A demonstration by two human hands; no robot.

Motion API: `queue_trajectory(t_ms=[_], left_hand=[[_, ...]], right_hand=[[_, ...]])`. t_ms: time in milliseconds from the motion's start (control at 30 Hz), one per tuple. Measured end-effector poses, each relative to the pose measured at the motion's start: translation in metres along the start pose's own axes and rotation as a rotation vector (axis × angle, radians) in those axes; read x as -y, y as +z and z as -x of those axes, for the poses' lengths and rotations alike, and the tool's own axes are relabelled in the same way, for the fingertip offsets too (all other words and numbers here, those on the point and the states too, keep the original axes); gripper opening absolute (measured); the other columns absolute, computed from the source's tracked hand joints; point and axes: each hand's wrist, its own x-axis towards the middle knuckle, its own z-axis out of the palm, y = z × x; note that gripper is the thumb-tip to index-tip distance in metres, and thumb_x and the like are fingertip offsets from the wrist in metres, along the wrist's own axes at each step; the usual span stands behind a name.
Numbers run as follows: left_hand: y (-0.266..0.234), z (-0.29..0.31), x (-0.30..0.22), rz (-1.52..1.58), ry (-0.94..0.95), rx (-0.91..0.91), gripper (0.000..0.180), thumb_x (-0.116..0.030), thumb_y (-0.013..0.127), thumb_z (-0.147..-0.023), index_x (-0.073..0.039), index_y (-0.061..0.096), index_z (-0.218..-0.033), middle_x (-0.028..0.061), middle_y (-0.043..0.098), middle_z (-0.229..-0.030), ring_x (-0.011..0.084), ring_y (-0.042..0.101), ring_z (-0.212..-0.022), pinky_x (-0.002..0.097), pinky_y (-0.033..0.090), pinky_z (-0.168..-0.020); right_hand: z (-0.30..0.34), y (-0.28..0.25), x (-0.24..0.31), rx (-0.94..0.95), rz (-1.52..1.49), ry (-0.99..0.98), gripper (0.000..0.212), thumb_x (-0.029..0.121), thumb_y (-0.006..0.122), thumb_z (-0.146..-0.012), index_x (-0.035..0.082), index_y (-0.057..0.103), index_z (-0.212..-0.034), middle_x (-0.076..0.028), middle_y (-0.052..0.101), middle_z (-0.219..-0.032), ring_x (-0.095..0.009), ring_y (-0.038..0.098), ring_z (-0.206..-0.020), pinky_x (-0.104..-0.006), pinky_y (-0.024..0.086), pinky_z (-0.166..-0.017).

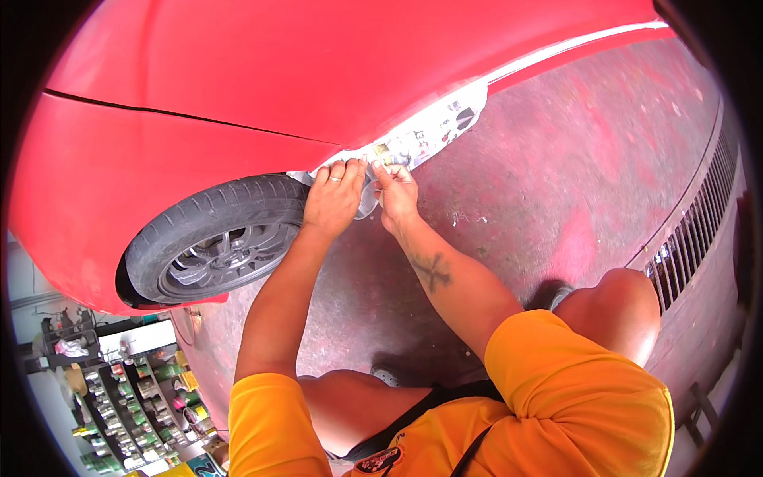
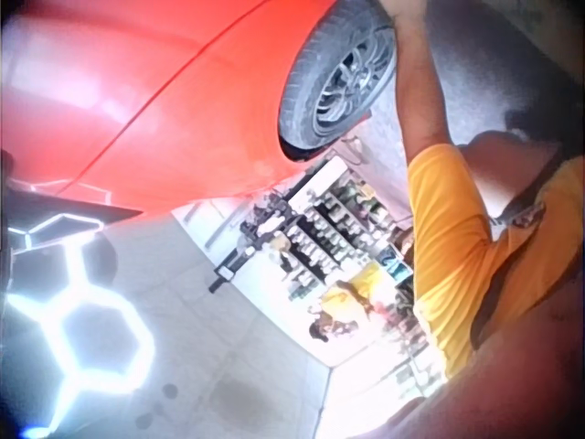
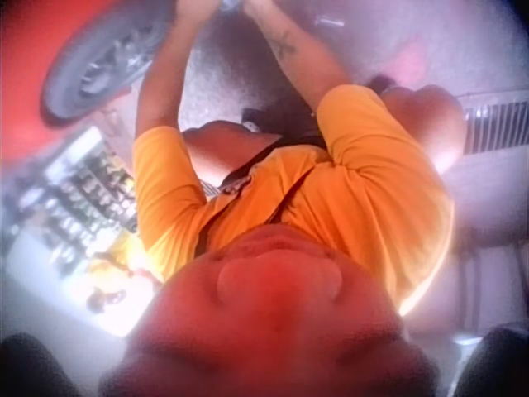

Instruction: The person tears sheets from a newspaper and uses masking tape to secure them over the rear window and the lower side panel of a red car. The person carefully smooths the paper and tape to ensure the surfaces are covered.

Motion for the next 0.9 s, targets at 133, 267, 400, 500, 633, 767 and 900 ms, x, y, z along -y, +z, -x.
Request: queue_trajectory(t_ms=[133,267,400,500,633,767,900], left_hand=[[-0.001,0.001,0.001,0.019,-0.006,-0.005,0.053,-0.021,0.054,-0.098,-0.004,0.062,-0.148,0.0050,0.060,-0.125,0.0231,0.054,-0.115,0.0379,0.043,-0.098],[-0.003,0.001,0.002,0.030,-0.001,-0.018,0.052,-0.022,0.055,-0.098,-0.004,0.064,-0.145,0.0049,0.061,-0.124,0.0236,0.055,-0.113,0.0386,0.044,-0.097],[-0.006,-0.001,0.001,0.078,-0.031,-0.044,0.052,-0.021,0.058,-0.096,-0.004,0.064,-0.145,0.0050,0.061,-0.123,0.0237,0.055,-0.113,0.0397,0.044,-0.097],[-0.013,-0.006,-0.005,0.152,-0.081,-0.056,0.055,-0.020,0.059,-0.096,-0.009,0.061,-0.149,0.0052,0.061,-0.123,0.0238,0.055,-0.114,0.0402,0.044,-0.098],[-0.002,-0.001,-0.006,0.051,-0.064,-0.063,0.061,-0.027,0.067,-0.093,-0.019,0.059,-0.153,0.0051,0.061,-0.122,0.0249,0.055,-0.114,0.0421,0.044,-0.099],[-0.001,-0.007,-0.012,-0.063,-0.045,0.055,0.066,-0.033,0.071,-0.092,-0.021,0.058,-0.155,0.0044,0.059,-0.125,0.0255,0.052,-0.118,0.0428,0.042,-0.101],[0.000,0.003,-0.010,-0.063,-0.107,0.014,0.066,-0.034,0.071,-0.092,-0.021,0.058,-0.155,0.0051,0.058,-0.125,0.0263,0.051,-0.120,0.0443,0.042,-0.103]], right_hand=[[-0.001,0.004,0.001,-0.018,0.050,-0.094,0.033,0.017,0.086,-0.094,0.015,0.056,-0.082,0.005,0.058,-0.078,-0.007,0.053,-0.069,-0.0258,0.043,-0.062],[-0.002,0.008,0.002,-0.034,0.076,-0.150,0.037,0.013,0.087,-0.093,0.014,0.052,-0.079,0.005,0.055,-0.075,-0.006,0.048,-0.067,-0.0258,0.041,-0.061],[-0.014,0.008,-0.001,-0.032,0.115,-0.161,0.038,0.012,0.087,-0.091,0.014,0.052,-0.076,0.006,0.055,-0.074,-0.005,0.047,-0.066,-0.0257,0.040,-0.059],[-0.026,0.003,-0.004,-0.030,0.143,-0.155,0.032,0.013,0.087,-0.092,0.011,0.058,-0.079,0.004,0.058,-0.076,-0.006,0.050,-0.066,-0.0257,0.041,-0.058],[-0.035,-0.004,0.000,0.019,0.200,-0.104,0.019,0.015,0.085,-0.094,0.006,0.070,-0.087,0.000,0.070,-0.081,-0.008,0.058,-0.067,-0.0255,0.047,-0.060],[-0.046,-0.020,0.020,-0.067,0.670,-0.202,0.035,0.036,0.094,-0.084,0.007,0.076,-0.081,-0.001,0.071,-0.073,-0.009,0.062,-0.065,-0.0286,0.053,-0.063],[-0.038,-0.018,0.044,-0.138,1.168,-0.268,0.062,0.067,0.095,-0.066,0.009,0.080,-0.081,-0.005,0.077,-0.075,-0.018,0.072,-0.069,-0.0356,0.058,-0.070]])
